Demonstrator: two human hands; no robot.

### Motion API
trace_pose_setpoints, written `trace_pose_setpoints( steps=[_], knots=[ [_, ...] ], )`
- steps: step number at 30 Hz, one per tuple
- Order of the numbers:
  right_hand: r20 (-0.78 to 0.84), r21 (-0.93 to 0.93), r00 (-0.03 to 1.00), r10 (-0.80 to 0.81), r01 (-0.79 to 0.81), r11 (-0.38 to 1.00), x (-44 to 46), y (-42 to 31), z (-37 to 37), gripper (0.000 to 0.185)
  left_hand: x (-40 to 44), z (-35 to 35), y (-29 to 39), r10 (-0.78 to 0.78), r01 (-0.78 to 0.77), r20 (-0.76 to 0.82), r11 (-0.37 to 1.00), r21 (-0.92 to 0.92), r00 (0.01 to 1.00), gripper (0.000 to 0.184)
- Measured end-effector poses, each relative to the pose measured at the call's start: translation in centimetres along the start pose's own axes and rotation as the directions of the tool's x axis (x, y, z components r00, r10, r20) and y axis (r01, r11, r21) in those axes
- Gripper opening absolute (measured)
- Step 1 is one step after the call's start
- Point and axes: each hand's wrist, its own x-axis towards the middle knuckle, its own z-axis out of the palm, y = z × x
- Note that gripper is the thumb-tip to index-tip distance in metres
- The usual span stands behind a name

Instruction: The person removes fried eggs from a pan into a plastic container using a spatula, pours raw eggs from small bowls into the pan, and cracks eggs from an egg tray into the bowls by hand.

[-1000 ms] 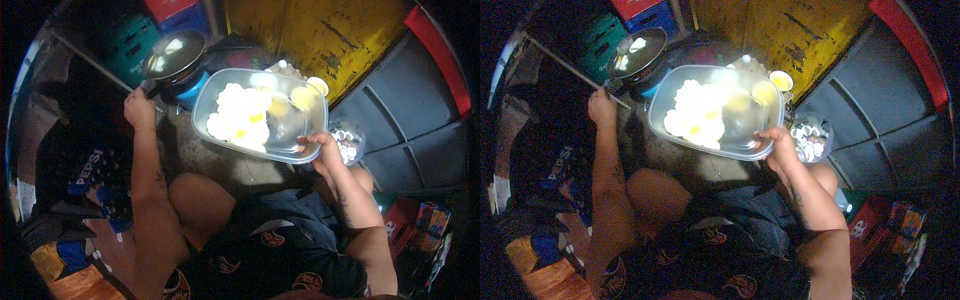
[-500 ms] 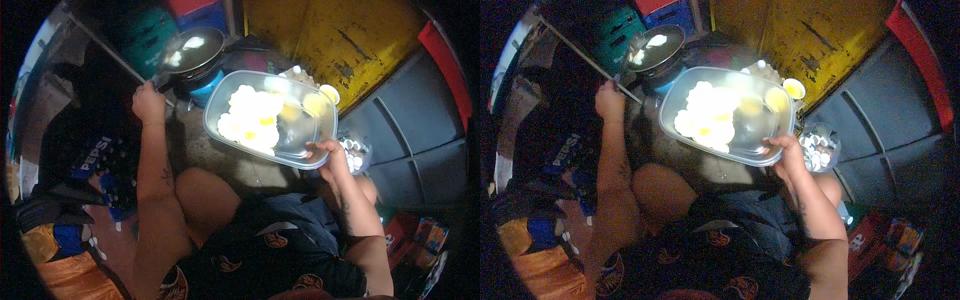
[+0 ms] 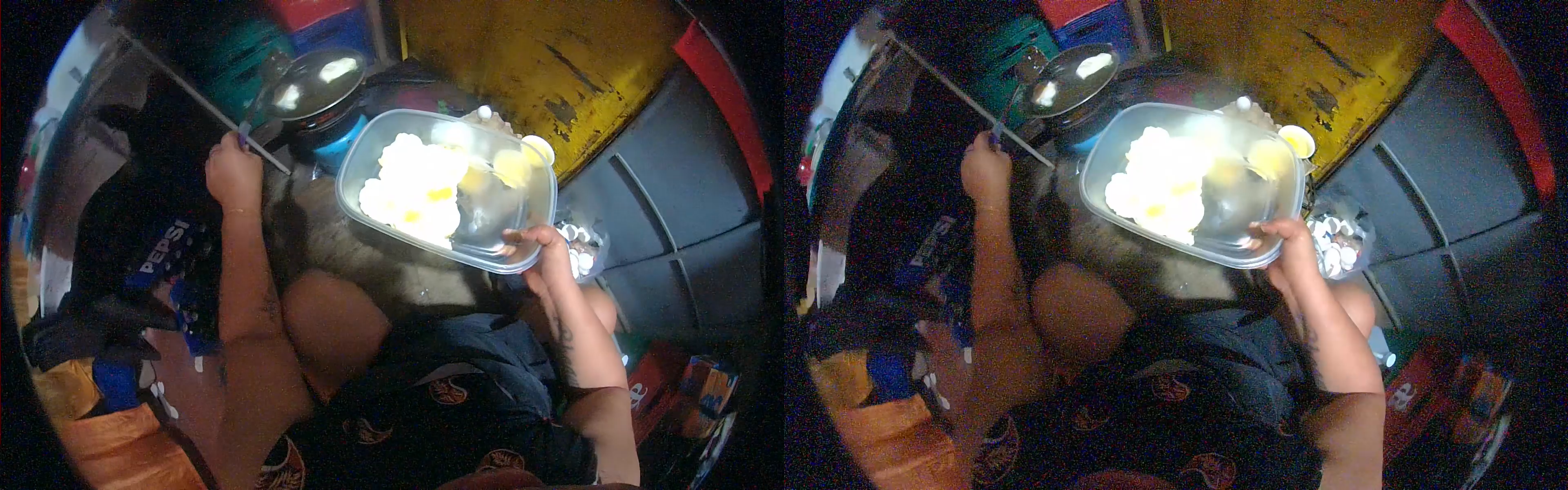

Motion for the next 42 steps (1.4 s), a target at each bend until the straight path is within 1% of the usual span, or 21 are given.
trace_pose_setpoints(
  steps=[2,5,6,7,8,10,11,14,18,21,24,27,30,32,35,38,42],
  knots=[
    [0.027,0.018,0.999,0.026,-0.027,0.999,0.2,0.2,-0.7,0.042,0.6,-1.1,-0.3,0.003,-0.005,0.048,0.999,0.035,0.999,0.022],
    [0.031,-0.042,0.997,0.071,-0.069,0.997,-0.4,-0.5,-0.8,0.037,1.4,-2.1,-0.3,0.040,-0.051,0.102,0.993,0.103,0.994,0.024],
    [0.035,-0.024,0.997,0.062,-0.062,0.998,-0.4,-0.4,-0.7,0.037,1.7,-2.3,-0.1,0.061,-0.076,0.119,0.989,0.126,0.991,0.024],
    [0.037,-0.005,0.998,0.053,-0.053,0.999,-0.4,-0.3,-0.7,0.036,2.0,-2.6,0.5,0.038,-0.062,0.146,0.984,0.166,0.989,0.020],
    [0.034,0.017,0.998,0.044,-0.044,0.999,-0.3,-0.4,-0.5,0.035,2.5,-2.2,0.7,0.065,-0.090,0.138,0.978,0.189,0.988,0.019],
    [0.050,0.041,0.997,0.053,-0.055,0.998,-0.5,-0.6,-0.2,0.036,2.9,-1.2,0.9,0.115,-0.142,0.122,0.962,0.233,0.986,0.019],
    [0.056,0.053,0.997,0.055,-0.058,0.997,-0.6,-0.8,0.0,0.036,3.2,-0.7,1.2,0.107,-0.139,0.130,0.954,0.266,0.986,0.022],
    [0.064,0.056,0.998,0.023,-0.027,0.998,-1.0,-1.0,0.6,0.040,3.5,-1.2,2.4,0.074,-0.141,0.229,0.945,0.294,0.971,0.023],
    [0.053,0.054,0.998,-0.035,0.032,0.998,-0.6,-0.3,-0.2,0.041,3.6,-0.8,2.6,0.069,-0.138,0.250,0.953,0.270,0.966,0.023],
    [0.043,0.008,0.999,0.000,0.000,1.000,-0.3,-0.1,-0.9,0.045,3.1,-0.8,2.0,0.056,-0.117,0.249,0.965,0.237,0.967,0.024],
    [0.062,-0.032,0.998,-0.030,0.032,0.999,-0.6,-0.2,-0.6,0.046,2.9,-1.2,1.4,0.031,-0.087,0.269,0.976,0.199,0.963,0.023],
    [0.055,0.006,0.997,-0.049,0.048,0.999,-0.6,0.0,-0.4,0.044,2.7,-1.4,0.7,0.018,-0.062,0.250,0.983,0.172,0.968,0.023],
    [0.054,0.034,0.998,-0.017,0.015,0.999,-0.7,0.0,-0.3,0.041,2.5,-2.6,0.7,0.007,-0.042,0.225,0.988,0.150,0.974,0.023],
    [0.044,0.032,0.999,-0.026,0.025,0.999,-1.1,-0.3,0.2,0.038,2.8,-2.6,0.2,0.003,-0.032,0.211,0.991,0.133,0.977,0.023],
    [0.030,0.024,0.998,-0.051,0.050,0.998,-1.2,-0.3,0.5,0.035,3.2,-2.0,-0.7,-0.058,0.031,0.265,0.994,0.105,0.963,0.023],
    [0.048,0.033,0.998,-0.052,0.050,0.998,-1.1,-0.3,0.3,0.033,3.4,-1.6,-1.3,-0.057,0.036,0.302,0.996,0.076,0.952,0.025],
    [0.059,0.032,0.998,-0.027,0.025,0.999,-0.7,0.0,-0.6,0.031,4.0,-3.6,-0.7,-0.020,0.004,0.373,0.999,0.043,0.928,0.027]
  ],
)
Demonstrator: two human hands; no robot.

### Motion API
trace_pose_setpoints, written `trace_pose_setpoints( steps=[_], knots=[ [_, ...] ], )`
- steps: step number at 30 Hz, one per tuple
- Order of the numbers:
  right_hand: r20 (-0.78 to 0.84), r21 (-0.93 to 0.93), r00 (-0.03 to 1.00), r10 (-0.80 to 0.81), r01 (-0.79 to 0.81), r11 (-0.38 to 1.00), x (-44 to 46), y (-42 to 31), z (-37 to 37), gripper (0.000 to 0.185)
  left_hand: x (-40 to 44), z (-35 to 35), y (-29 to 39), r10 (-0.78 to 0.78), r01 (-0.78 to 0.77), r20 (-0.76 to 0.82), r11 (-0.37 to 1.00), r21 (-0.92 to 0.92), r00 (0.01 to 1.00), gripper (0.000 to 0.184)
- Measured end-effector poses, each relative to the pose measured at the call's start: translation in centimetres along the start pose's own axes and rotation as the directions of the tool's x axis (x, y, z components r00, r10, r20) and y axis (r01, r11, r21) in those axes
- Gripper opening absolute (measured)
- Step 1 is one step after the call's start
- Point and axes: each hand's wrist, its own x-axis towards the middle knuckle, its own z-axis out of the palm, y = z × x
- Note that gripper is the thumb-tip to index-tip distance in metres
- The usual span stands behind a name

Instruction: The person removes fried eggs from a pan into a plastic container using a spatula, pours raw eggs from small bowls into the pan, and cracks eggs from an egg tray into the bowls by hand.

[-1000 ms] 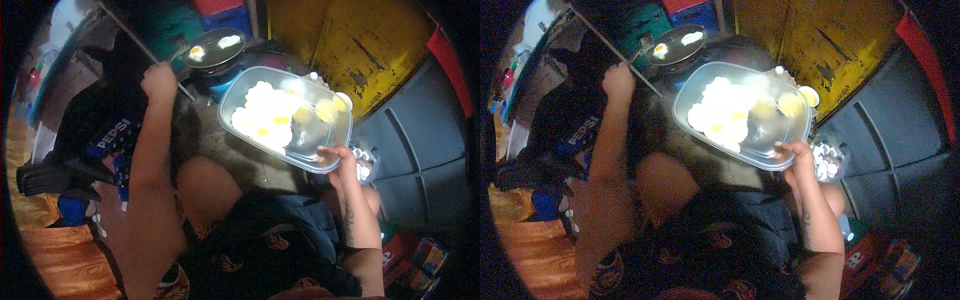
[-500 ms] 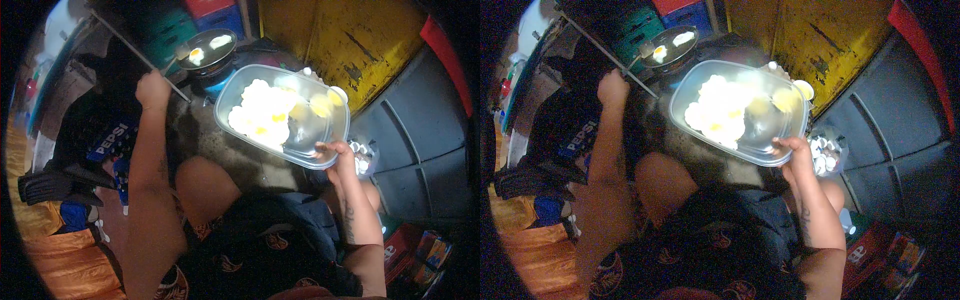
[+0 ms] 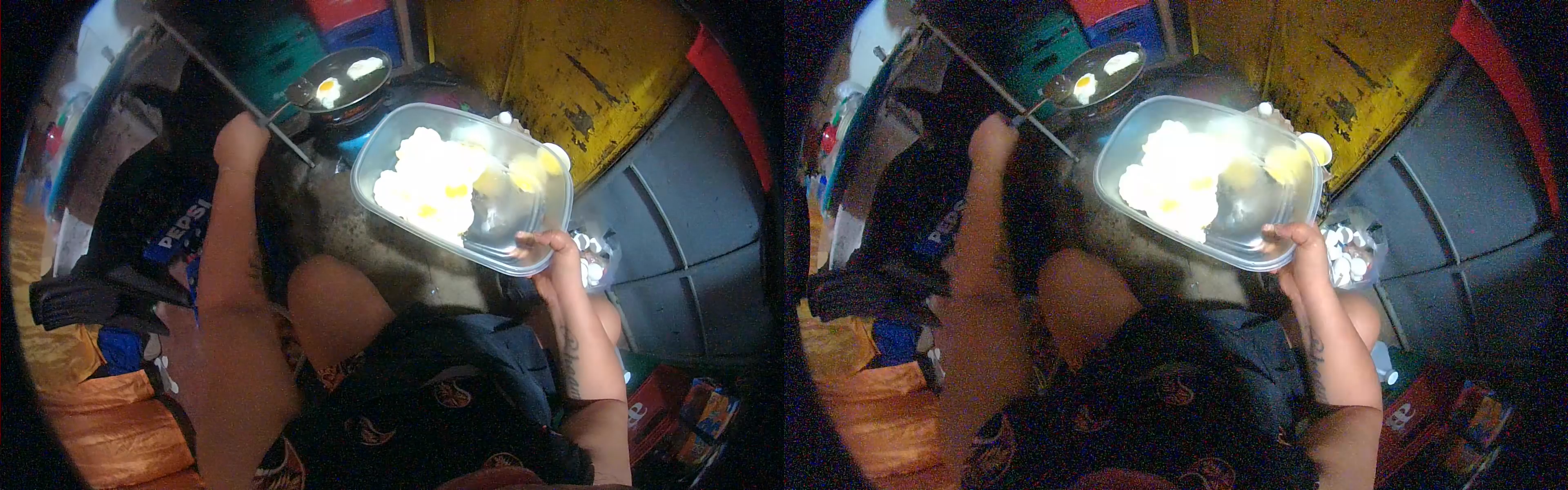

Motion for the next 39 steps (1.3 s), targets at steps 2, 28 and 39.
trace_pose_setpoints(
  steps=[2,28,39],
  knots=[
    [0.002,0.009,1.000,-0.004,0.004,1.000,-0.1,0.0,0.2,0.030,1.2,-0.4,-0.6,0.008,-0.009,0.044,1.000,0.019,0.999,0.028],
    [-0.007,0.007,0.999,0.039,-0.039,0.999,-0.4,0.1,0.1,0.034,2.6,9.1,-2.8,-0.061,0.090,0.082,0.908,-0.409,0.995,0.032],
    [0.002,-0.019,1.000,-0.014,0.014,1.000,0.1,0.5,-0.2,0.049,0.1,4.8,-2.0,0.054,-0.093,-0.183,0.973,-0.212,0.982,0.027]
  ],
)
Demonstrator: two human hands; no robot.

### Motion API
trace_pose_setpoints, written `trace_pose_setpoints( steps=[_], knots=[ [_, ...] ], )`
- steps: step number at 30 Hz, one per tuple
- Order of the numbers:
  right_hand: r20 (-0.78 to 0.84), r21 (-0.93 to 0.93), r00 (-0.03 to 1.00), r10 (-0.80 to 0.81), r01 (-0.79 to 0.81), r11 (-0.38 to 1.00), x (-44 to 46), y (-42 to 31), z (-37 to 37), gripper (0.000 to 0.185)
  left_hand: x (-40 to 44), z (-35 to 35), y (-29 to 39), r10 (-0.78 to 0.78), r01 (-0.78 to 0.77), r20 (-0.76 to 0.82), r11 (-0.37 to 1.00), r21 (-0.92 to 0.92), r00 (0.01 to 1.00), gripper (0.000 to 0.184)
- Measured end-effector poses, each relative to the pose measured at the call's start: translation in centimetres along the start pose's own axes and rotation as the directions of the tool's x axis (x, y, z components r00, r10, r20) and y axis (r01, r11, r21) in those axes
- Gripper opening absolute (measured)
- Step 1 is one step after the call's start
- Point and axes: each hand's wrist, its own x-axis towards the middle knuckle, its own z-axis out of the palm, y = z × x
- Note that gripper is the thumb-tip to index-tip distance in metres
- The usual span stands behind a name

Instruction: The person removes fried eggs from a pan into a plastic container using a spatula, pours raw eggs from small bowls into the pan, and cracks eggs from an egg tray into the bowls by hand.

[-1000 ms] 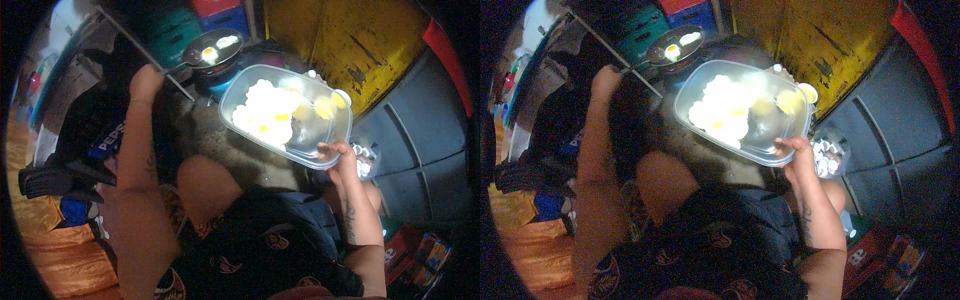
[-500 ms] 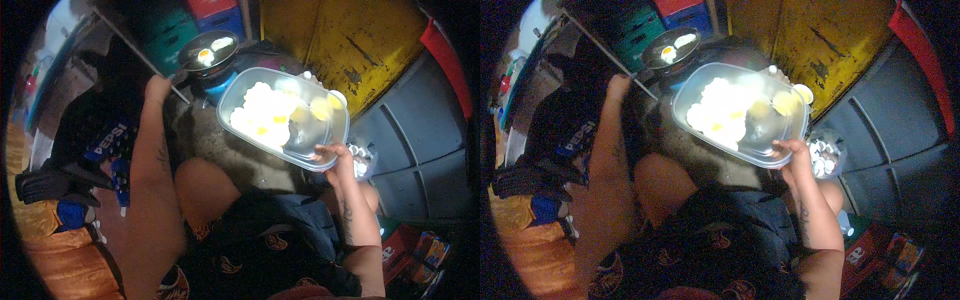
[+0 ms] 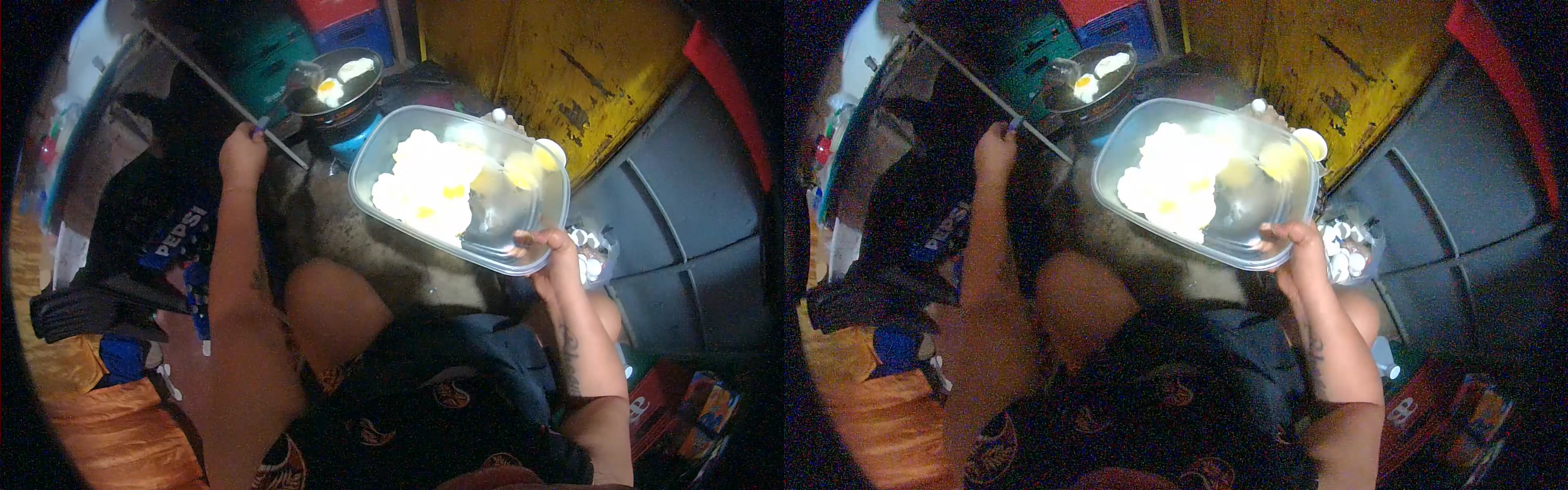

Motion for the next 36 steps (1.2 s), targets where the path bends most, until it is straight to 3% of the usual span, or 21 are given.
trace_pose_setpoints(
  steps=[3,10,16,18,23,25,28,31,36],
  knots=[
    [0.001,0.070,1.000,0.025,-0.025,0.997,-0.3,-0.5,0.7,0.047,-0.1,-0.3,0.7,-0.001,-0.001,0.035,0.998,0.061,0.999,0.026],
    [0.016,0.009,1.000,0.013,-0.013,1.000,0.0,-0.2,-0.1,0.045,-0.1,2.4,2.0,-0.076,0.052,0.101,0.973,0.223,0.992,0.022],
    [-0.003,-0.034,0.999,0.037,-0.037,0.999,-0.6,-0.3,0.0,0.029,0.0,5.1,0.8,-0.115,0.101,0.129,0.989,0.110,0.985,0.023],
    [-0.001,-0.025,1.000,0.030,-0.030,0.999,-0.8,-0.3,0.2,0.026,0.2,5.3,-0.5,-0.133,0.135,0.109,0.991,-0.003,0.985,0.025],
    [-0.058,0.039,0.998,0.005,-0.003,0.999,-2.1,-1.1,2.5,0.038,-0.6,3.4,-0.8,-0.039,0.040,0.006,0.996,-0.075,0.999,0.026],
    [-0.067,0.044,0.998,0.022,-0.019,0.999,-2.2,-1.0,2.6,0.040,-0.8,2.3,-0.6,-0.018,0.018,-0.006,0.998,-0.055,1.000,0.025],
    [-0.057,0.060,0.998,0.034,-0.031,0.998,-1.8,-0.9,2.1,0.041,-0.7,1.2,0.3,-0.009,0.009,0.002,0.992,0.127,1.000,0.022],
    [-0.038,0.059,0.999,0.001,0.002,0.998,-1.6,-1.1,1.9,0.041,-0.8,-1.0,1.6,0.013,-0.043,0.100,0.955,0.294,0.995,0.022],
    [0.005,0.067,1.000,-0.007,0.007,0.998,-1.1,-0.8,1.3,0.041,-1.0,-4.2,4.0,0.076,-0.127,0.161,0.935,0.331,0.984,0.020]
  ],
)
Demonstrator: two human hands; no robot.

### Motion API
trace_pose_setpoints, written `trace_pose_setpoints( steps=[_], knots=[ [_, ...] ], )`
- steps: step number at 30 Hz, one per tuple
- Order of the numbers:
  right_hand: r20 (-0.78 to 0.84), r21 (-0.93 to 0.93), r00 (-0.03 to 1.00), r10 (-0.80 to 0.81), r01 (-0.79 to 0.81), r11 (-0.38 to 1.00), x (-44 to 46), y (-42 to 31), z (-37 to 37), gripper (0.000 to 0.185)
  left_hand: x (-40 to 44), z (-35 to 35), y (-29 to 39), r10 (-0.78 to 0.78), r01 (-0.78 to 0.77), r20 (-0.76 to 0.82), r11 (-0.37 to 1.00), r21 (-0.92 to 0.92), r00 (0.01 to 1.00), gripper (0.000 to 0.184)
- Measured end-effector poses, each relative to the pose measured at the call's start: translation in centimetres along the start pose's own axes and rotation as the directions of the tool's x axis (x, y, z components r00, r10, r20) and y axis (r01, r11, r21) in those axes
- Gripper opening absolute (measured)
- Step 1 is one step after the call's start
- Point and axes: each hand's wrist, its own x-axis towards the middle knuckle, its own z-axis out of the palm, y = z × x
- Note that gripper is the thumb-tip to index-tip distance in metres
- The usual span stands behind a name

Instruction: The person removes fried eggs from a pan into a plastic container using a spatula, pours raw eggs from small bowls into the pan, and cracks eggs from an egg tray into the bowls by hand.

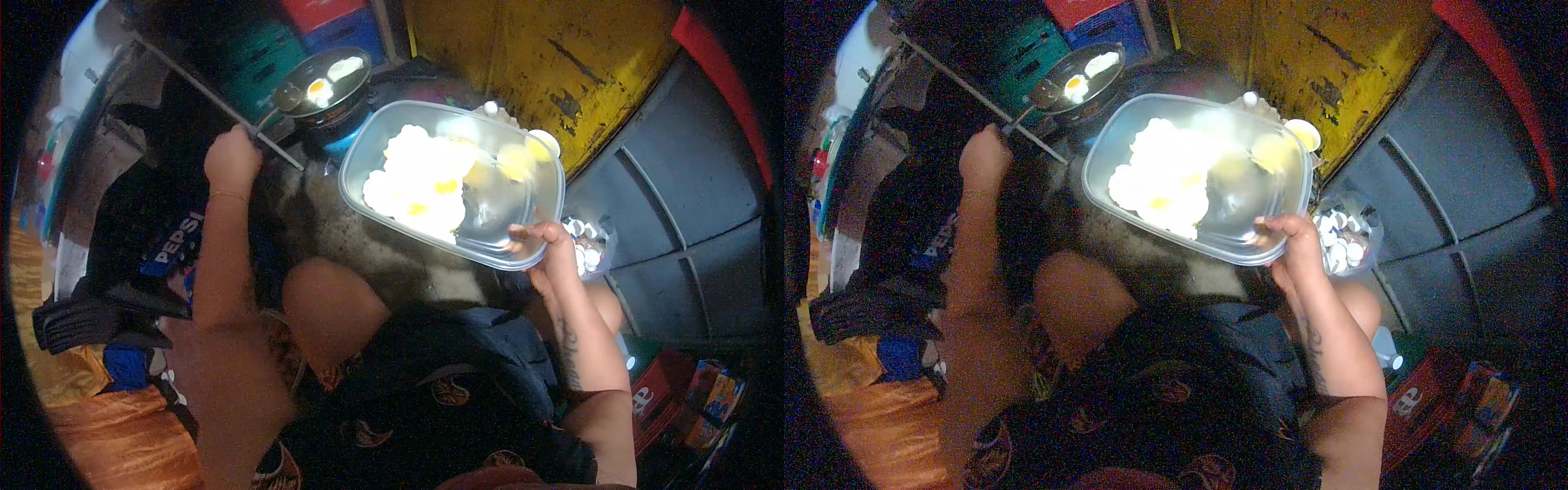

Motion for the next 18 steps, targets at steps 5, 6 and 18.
trace_pose_setpoints(
  steps=[5,6,18],
  knots=[
    [-0.041,0.005,0.999,0.031,-0.031,1.000,-0.2,-0.2,0.4,0.046,-0.6,-3.0,0.5,0.045,-0.045,0.005,0.999,-0.025,0.999,0.020],
    [-0.040,0.006,0.999,0.023,-0.023,1.000,-0.2,-0.2,0.4,0.047,-0.9,-3.7,0.8,0.037,-0.036,0.015,0.999,-0.035,0.999,0.020],
    [-0.001,-0.077,1.000,0.019,-0.019,0.997,0.0,0.4,-0.9,0.041,2.2,3.7,-1.1,-0.120,0.118,-0.005,0.981,-0.153,0.993,0.021]
  ],
)
